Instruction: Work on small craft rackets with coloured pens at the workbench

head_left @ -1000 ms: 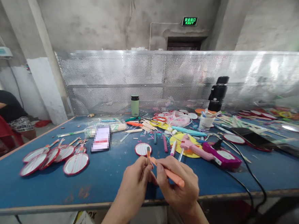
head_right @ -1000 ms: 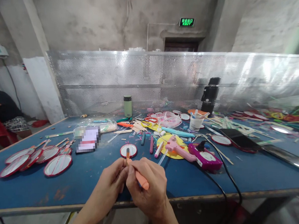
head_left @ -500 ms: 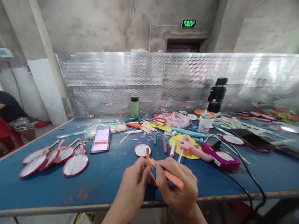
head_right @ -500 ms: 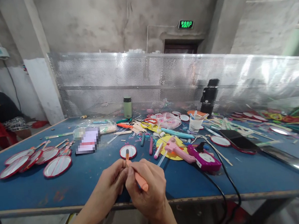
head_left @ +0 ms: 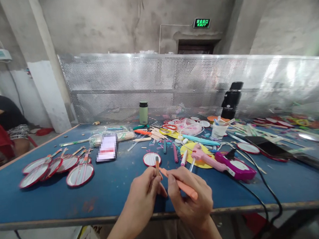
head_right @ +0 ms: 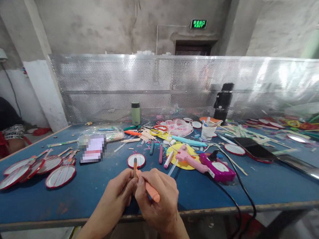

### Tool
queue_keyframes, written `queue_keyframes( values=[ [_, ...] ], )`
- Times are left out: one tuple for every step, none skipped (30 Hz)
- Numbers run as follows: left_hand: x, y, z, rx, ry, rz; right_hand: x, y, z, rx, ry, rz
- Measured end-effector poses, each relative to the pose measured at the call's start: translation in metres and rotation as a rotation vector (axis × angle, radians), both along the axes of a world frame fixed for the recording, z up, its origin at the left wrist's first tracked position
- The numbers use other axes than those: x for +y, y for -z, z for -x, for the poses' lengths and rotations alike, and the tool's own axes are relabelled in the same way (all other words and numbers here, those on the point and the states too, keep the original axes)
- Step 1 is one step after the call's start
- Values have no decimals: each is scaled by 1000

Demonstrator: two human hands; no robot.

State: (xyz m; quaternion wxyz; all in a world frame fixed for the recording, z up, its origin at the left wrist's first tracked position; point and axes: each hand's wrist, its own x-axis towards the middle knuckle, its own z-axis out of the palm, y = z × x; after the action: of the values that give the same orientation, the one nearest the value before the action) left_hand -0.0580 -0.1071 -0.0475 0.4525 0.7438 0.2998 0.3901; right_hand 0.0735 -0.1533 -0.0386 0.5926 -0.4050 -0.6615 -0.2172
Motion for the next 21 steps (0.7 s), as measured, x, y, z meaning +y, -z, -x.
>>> queue_keyframes(
  values=[
    [0,0,0,1,-1,2,0,0,0,-1,1,1],
    [0,0,-1,2,-2,4,0,0,0,-3,1,1],
    [0,0,-1,3,-2,5,0,-1,0,-6,0,1],
    [1,0,-1,4,-3,7,0,-1,0,-7,1,-1],
    [1,-1,-1,5,-5,7,0,-1,0,-7,1,-5],
    [1,-1,-1,5,-5,7,-1,-1,0,-7,1,-11],
    [1,-2,-1,5,-6,5,-1,-1,0,-9,2,-15],
    [1,-2,-1,4,-6,5,-1,0,0,-11,3,-18],
    [1,-2,-1,3,-5,7,-1,0,0,-15,4,-18],
    [1,-2,-1,2,-5,8,-1,0,0,-18,3,-19],
    [0,-2,-1,0,-5,9,0,0,0,-21,0,-17],
    [0,-2,-1,-2,-6,9,0,0,0,-24,-3,-13],
    [0,-1,-1,-4,-8,8,0,0,0,-27,-6,-10],
    [0,-1,-1,-7,-10,5,0,0,0,-31,-8,-5],
    [0,-1,-1,-11,-10,4,1,0,0,-35,-10,0],
    [0,-1,-1,-16,-8,3,0,0,0,-38,-11,5],
    [0,-1,-1,-19,-6,7,0,0,0,-38,-12,11],
    [0,-1,-1,-21,-4,12,0,0,0,-33,-12,9],
    [0,-1,-1,-21,-2,18,0,0,0,-25,-12,4],
    [0,-1,-1,-21,0,22,-1,0,-1,-19,-13,-3],
    [-1,-1,-1,-19,2,23,-1,0,-1,-11,-10,-8]
  ],
)
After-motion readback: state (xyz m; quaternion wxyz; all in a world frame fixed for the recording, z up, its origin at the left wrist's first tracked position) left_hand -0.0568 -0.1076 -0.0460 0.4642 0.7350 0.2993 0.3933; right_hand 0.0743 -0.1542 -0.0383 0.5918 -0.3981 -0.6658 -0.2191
